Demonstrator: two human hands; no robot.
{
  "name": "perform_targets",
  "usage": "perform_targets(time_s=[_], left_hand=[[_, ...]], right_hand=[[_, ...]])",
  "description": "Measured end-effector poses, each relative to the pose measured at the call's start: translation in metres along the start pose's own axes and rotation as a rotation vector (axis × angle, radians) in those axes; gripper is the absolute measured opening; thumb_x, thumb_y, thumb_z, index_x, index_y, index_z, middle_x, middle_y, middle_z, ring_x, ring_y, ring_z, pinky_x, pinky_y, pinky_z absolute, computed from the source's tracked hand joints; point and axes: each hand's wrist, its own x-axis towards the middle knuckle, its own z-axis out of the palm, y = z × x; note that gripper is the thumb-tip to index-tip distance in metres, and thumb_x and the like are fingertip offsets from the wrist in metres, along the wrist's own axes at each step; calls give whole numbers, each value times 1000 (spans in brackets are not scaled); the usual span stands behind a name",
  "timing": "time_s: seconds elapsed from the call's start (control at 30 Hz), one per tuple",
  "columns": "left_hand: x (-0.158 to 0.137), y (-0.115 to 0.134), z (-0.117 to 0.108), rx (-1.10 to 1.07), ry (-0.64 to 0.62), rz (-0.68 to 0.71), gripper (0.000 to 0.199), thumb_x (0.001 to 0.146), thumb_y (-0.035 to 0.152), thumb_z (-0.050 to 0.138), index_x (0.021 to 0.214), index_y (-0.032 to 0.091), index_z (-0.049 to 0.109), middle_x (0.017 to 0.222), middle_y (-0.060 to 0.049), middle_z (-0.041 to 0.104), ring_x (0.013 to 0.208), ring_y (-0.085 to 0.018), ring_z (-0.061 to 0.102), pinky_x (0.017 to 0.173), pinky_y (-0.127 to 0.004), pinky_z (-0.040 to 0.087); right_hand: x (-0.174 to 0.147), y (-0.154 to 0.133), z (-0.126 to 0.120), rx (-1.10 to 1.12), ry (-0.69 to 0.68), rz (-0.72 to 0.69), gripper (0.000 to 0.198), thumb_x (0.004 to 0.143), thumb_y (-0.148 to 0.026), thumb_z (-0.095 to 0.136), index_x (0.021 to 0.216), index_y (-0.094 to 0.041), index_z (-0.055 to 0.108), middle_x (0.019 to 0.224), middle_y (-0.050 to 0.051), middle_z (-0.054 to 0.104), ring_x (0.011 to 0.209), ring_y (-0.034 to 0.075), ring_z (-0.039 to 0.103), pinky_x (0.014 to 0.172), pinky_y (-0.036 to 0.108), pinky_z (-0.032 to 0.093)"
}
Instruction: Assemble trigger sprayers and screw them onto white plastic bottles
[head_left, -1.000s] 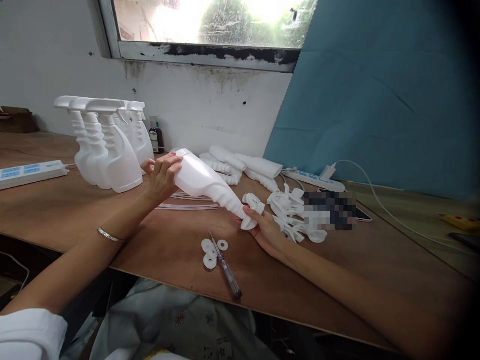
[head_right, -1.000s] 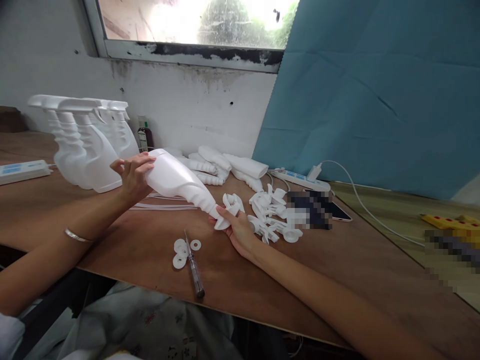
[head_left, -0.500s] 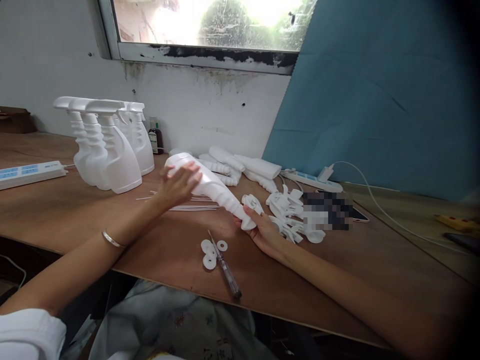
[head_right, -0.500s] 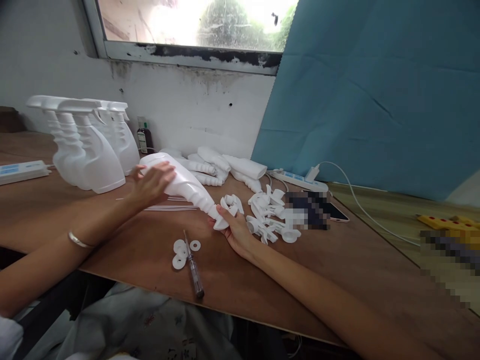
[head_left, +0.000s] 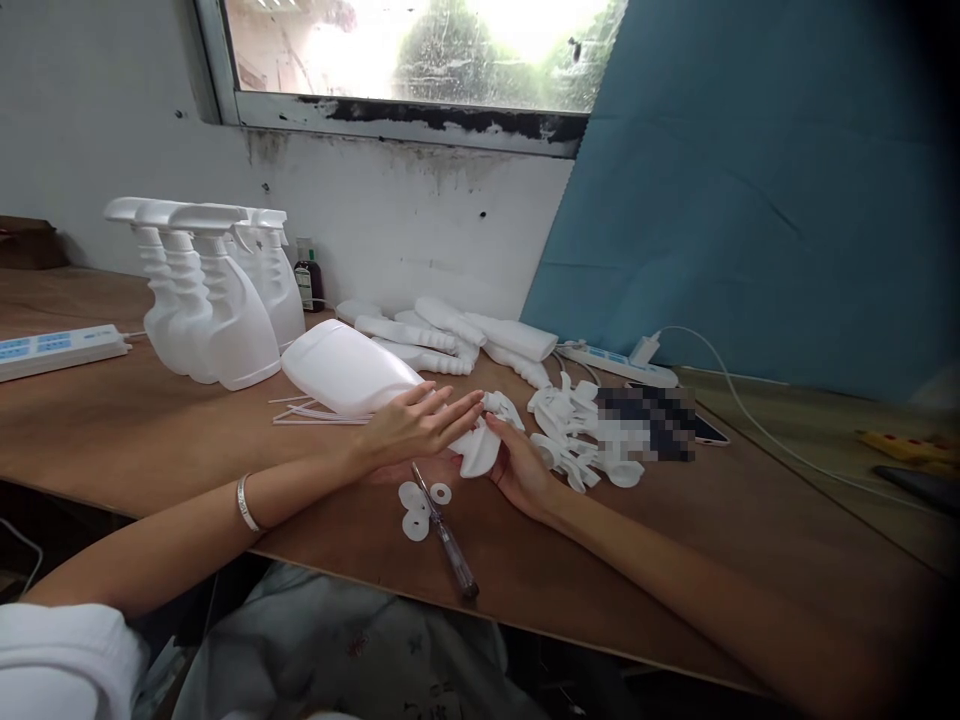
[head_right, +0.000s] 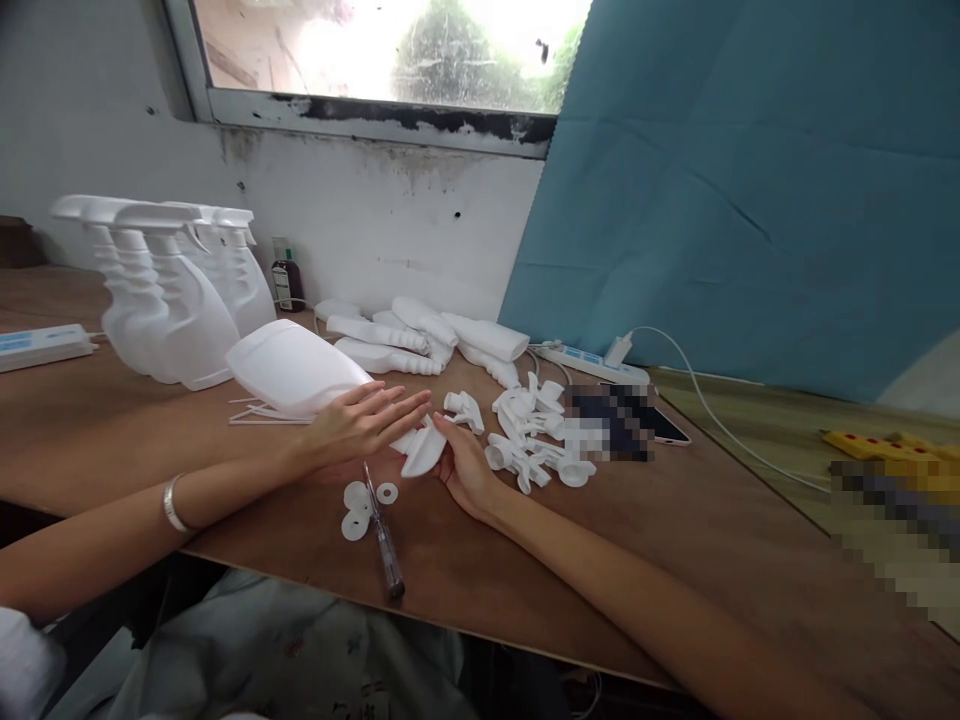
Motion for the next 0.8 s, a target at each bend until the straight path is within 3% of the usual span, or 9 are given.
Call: perform_targets(time_s=[0.23, 0.37, 0.5, 0.67, 0.8], left_hand=[[1, 1, 0, -94, -69, -1, 38, 89, 13, 34, 126, 13, 43, 133, -7, 44, 86, -16, 58, 75, -33, 43], [4, 2, -5, -160, -119, 10, 33, 90, 12, 32, 119, 12, 47, 116, -10, 57, 79, -16, 57, 69, -32, 40], [5, 3, -9, -179, -139, -68, 27, 90, 12, 30, 108, 12, 50, 100, -9, 60, 75, -15, 56, 66, -30, 36], [3, 4, -5, -127, -43, -107, 17, 89, 15, 34, 93, 13, 50, 85, -5, 58, 65, -14, 52, 64, -29, 34], [1, 1, -6, -102, 40, -150, 12, 88, 15, 37, 82, 15, 47, 75, -2, 55, 62, -13, 50, 64, -28, 34]], right_hand=[[1, 3, -1, -79, -28, -4, 18, 73, -34, 64, 77, -17, 61, 63, -3, 62, 57, 12, 58, 55, 25, 52], [0, 6, -3, -148, -27, -31, 24, 72, -40, 65, 70, -17, 58, 58, -4, 57, 53, 10, 53, 51, 23, 49], [-1, 7, -4, -186, -45, -62, 32, 74, -50, 57, 71, -19, 56, 58, -3, 56, 56, 12, 55, 52, 24, 47], [-3, 6, -1, -195, -144, -27, 39, 77, -57, 50, 80, -19, 55, 67, 1, 62, 65, 16, 61, 56, 27, 49], [-4, 4, -1, -207, -232, 26, 51, 75, -65, 42, 84, -17, 56, 65, 5, 65, 61, 19, 63, 52, 29, 49]])
